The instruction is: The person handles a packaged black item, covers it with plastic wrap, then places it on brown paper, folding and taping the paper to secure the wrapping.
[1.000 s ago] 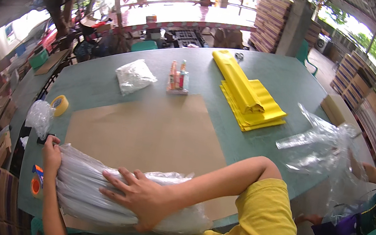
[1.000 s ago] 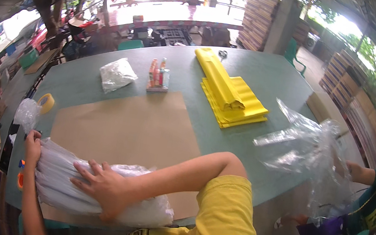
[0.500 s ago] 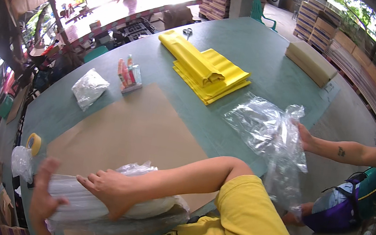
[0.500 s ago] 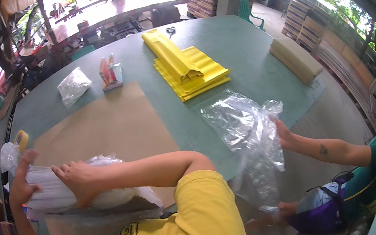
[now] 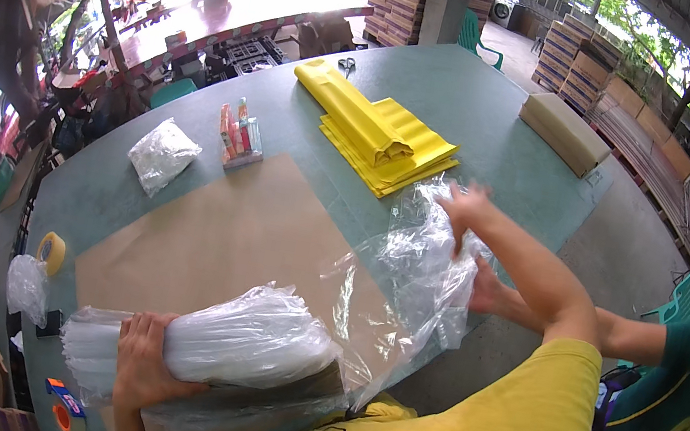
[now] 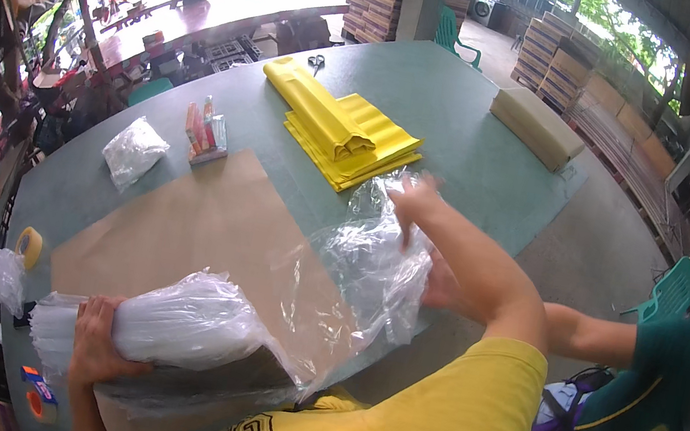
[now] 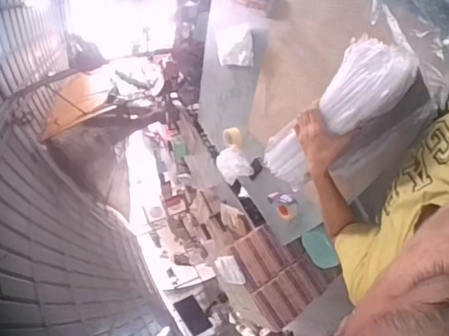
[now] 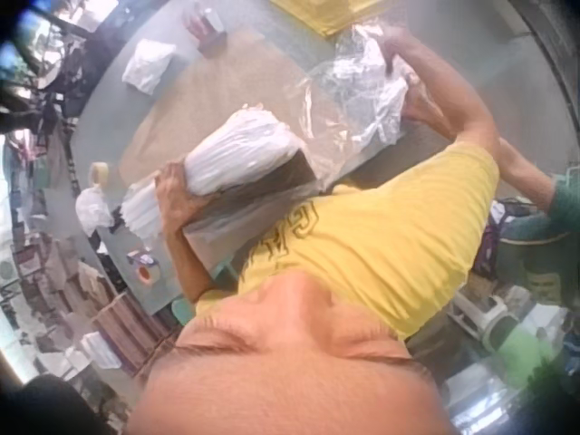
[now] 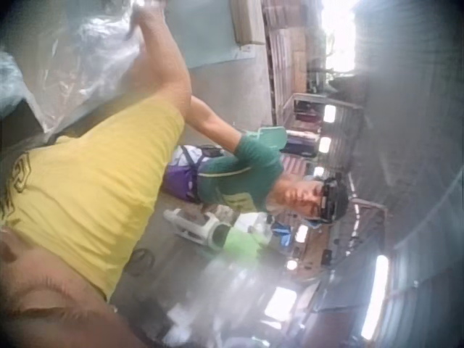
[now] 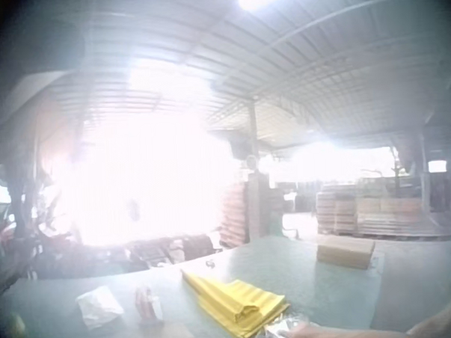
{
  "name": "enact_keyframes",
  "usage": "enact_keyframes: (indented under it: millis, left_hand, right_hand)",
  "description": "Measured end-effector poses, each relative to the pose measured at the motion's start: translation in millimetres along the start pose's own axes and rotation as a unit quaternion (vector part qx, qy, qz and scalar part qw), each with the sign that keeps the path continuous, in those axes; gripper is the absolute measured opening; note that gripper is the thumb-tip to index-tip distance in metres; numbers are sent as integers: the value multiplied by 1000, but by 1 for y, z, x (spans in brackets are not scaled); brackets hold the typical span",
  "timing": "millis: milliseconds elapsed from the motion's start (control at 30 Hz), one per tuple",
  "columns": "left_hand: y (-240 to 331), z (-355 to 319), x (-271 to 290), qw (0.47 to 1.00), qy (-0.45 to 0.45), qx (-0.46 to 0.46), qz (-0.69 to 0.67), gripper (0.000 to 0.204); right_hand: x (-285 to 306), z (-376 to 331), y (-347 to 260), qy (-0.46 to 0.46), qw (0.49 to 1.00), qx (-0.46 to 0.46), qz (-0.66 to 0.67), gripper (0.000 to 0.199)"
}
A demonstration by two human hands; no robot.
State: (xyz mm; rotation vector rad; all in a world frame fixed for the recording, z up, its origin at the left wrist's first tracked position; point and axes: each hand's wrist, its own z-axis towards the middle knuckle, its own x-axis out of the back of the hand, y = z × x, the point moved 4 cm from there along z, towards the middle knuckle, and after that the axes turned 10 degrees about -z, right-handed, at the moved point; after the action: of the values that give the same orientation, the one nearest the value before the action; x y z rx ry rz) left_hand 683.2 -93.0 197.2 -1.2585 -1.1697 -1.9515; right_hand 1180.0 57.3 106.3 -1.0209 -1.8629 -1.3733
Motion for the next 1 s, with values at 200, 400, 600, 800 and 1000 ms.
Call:
enact_keyframes:
  millis: [200, 400, 600, 800, 1000]
  left_hand:
    - [-4, 3, 2, 1000, -5, -6, 22, 88]
    - [3, -2, 1, 1000, 11, -15, 11, 85]
    - [3, -6, 0, 999, 28, -25, -2, 81]
    - [7, -2, 4, 1000, 22, -4, 5, 79]
    - [5, 3, 6, 999, 15, -7, -30, 71]
  right_hand:
    - [-80, -21, -46, -152, 983, -14, 101, 143]
    - [-108, -3, -52, -142, 983, 20, 117, 104]
    - [-120, 3, -18, -53, 981, -16, 185, 50]
    - [-77, 61, 54, 166, 958, -108, 206, 30]
    - [-15, 89, 35, 325, 775, -73, 538, 25]
